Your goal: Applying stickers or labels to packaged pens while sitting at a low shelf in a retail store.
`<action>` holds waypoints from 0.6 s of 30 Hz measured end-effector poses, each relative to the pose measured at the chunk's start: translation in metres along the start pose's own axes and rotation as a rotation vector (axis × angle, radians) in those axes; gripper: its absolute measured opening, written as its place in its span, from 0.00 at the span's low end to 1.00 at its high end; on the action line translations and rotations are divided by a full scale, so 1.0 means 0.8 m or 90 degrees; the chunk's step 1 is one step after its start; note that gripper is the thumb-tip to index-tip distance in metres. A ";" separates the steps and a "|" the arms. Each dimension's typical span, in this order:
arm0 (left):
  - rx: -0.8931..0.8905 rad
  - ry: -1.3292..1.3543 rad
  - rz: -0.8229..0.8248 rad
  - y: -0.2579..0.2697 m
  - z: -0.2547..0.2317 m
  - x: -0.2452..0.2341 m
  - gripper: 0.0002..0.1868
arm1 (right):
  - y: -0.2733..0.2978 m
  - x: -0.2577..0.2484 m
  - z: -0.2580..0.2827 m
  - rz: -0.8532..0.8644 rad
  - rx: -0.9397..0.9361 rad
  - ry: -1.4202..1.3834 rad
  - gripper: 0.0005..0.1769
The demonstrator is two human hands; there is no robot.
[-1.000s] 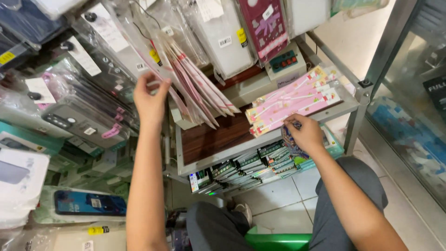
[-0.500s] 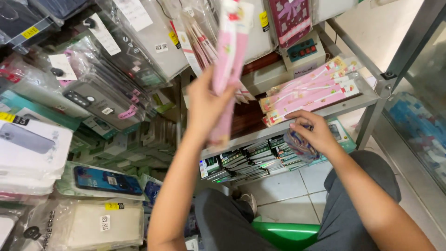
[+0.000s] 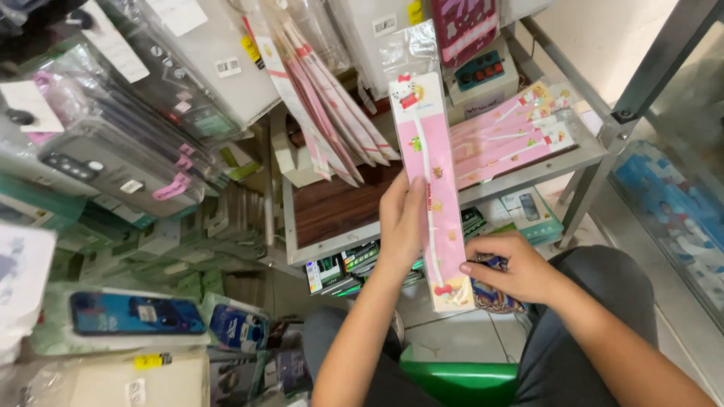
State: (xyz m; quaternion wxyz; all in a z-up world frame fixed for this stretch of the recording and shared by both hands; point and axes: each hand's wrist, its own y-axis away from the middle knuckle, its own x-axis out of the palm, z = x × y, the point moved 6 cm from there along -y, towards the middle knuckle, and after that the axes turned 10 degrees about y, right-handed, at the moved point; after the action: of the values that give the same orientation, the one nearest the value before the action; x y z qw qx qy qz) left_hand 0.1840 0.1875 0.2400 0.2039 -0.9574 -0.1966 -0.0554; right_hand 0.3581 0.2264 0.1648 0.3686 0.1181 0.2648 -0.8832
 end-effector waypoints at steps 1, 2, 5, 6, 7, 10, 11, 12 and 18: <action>0.018 -0.006 0.031 0.004 0.005 -0.001 0.24 | 0.004 -0.004 0.000 -0.022 0.022 0.005 0.04; 0.015 -0.001 0.039 0.016 0.012 -0.009 0.24 | -0.005 -0.011 -0.005 -0.029 0.027 0.010 0.04; -0.006 0.061 -0.016 0.081 0.069 -0.038 0.39 | -0.003 -0.054 -0.014 -0.126 0.048 0.068 0.05; -0.051 0.010 -0.059 0.116 0.107 -0.060 0.28 | -0.002 -0.069 -0.017 -0.148 0.080 0.060 0.05; -0.091 -0.048 -0.102 0.148 0.143 -0.087 0.20 | -0.005 -0.080 -0.019 -0.170 0.107 0.048 0.06; -0.294 -0.247 -0.102 0.277 0.335 -0.199 0.09 | 0.009 -0.125 -0.019 -0.257 0.126 0.092 0.08; -0.295 -0.237 -0.087 0.264 0.324 -0.194 0.09 | 0.018 -0.138 -0.018 -0.267 0.132 0.105 0.08; -0.298 -0.200 -0.057 0.252 0.314 -0.187 0.09 | 0.027 -0.151 -0.015 -0.271 0.121 0.116 0.09; -0.320 -0.094 -0.054 0.245 0.323 -0.225 0.13 | 0.068 -0.190 0.027 -0.227 0.138 0.219 0.11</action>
State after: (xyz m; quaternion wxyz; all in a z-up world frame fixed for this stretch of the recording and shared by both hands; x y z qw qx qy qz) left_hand 0.1038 0.0655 -0.1017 -0.0578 -0.9704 -0.2309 -0.0407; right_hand 0.5028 0.2720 0.2233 0.1419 0.2563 0.2443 -0.9244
